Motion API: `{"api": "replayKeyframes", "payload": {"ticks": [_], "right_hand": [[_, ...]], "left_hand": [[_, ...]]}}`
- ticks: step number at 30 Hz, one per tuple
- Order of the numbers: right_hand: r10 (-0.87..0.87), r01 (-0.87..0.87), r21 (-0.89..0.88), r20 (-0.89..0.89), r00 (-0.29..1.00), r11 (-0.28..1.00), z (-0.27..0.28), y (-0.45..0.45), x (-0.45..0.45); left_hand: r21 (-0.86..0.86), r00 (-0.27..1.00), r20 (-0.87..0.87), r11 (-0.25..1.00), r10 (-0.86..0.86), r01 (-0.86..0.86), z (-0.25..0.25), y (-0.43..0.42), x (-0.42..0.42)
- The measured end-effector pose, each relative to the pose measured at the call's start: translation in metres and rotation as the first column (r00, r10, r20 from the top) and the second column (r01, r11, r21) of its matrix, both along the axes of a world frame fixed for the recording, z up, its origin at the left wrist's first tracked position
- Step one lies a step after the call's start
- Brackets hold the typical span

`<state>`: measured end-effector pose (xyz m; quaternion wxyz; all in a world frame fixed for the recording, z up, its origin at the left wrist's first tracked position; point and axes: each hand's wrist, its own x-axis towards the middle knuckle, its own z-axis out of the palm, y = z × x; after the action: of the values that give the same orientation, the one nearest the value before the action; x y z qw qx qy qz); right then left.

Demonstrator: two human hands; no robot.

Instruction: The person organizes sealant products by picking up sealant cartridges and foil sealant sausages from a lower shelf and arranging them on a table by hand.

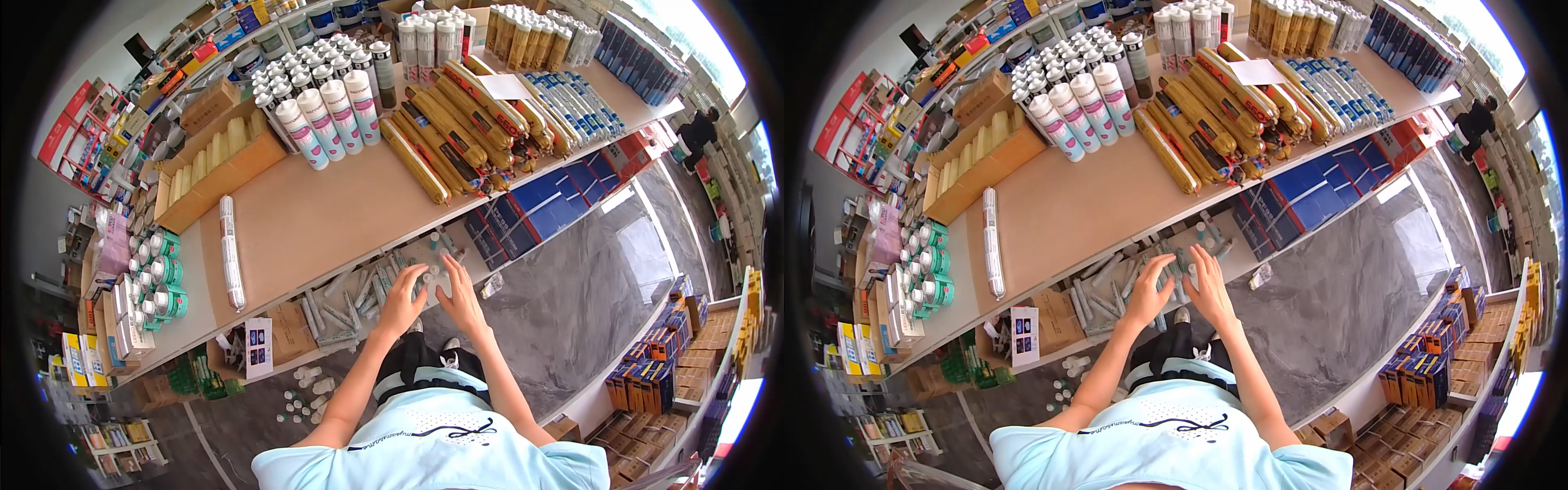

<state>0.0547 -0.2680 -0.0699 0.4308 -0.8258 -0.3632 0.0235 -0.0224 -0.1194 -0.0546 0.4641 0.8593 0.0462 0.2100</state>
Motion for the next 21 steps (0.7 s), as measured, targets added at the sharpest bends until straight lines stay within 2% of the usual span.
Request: {"api": "replayKeyframes", "payload": {"ticks": [4, 6, 7, 10, 12, 15, 17, 21], "right_hand": [[-0.064, 0.061, -0.028, -0.116, 0.991, 0.998, -0.015, -0.041, -0.007], [-0.082, 0.077, -0.039, -0.170, 0.982, 0.996, -0.028, -0.065, -0.013], [-0.093, 0.087, -0.041, -0.219, 0.971, 0.995, -0.034, -0.077, -0.015], [-0.178, 0.180, -0.013, -0.235, 0.956, 0.984, -0.056, -0.105, -0.021], [-0.245, 0.236, -0.068, -0.206, 0.947, 0.969, -0.080, -0.121, -0.022], [-0.272, 0.255, -0.095, -0.324, 0.906, 0.962, -0.088, -0.134, -0.019], [-0.313, 0.283, -0.140, -0.298, 0.902, 0.949, -0.104, -0.140, -0.016], [-0.344, 0.308, -0.156, -0.353, 0.870, 0.938, -0.132, -0.145, -0.011]], "left_hand": [[-0.057, 0.998, -0.047, 0.997, -0.045, 0.042, -0.017, -0.037, 0.006], [-0.247, 0.981, -0.175, 0.968, -0.079, 0.034, -0.032, -0.060, 0.011], [-0.230, 0.981, -0.174, 0.972, -0.087, 0.046, -0.038, -0.074, 0.015], [-0.320, 0.973, -0.169, 0.943, -0.155, 0.094, -0.057, -0.114, 0.032], [-0.319, 0.974, -0.168, 0.943, -0.151, 0.091, -0.062, -0.136, 0.039], [-0.250, 0.975, -0.173, 0.963, -0.142, 0.096, -0.077, -0.151, 0.038], [-0.282, 0.958, -0.247, 0.957, -0.146, 0.073, -0.094, -0.153, 0.034], [-0.339, 0.912, -0.393, 0.941, -0.120, -0.023, -0.154, -0.143, 0.014]]}}
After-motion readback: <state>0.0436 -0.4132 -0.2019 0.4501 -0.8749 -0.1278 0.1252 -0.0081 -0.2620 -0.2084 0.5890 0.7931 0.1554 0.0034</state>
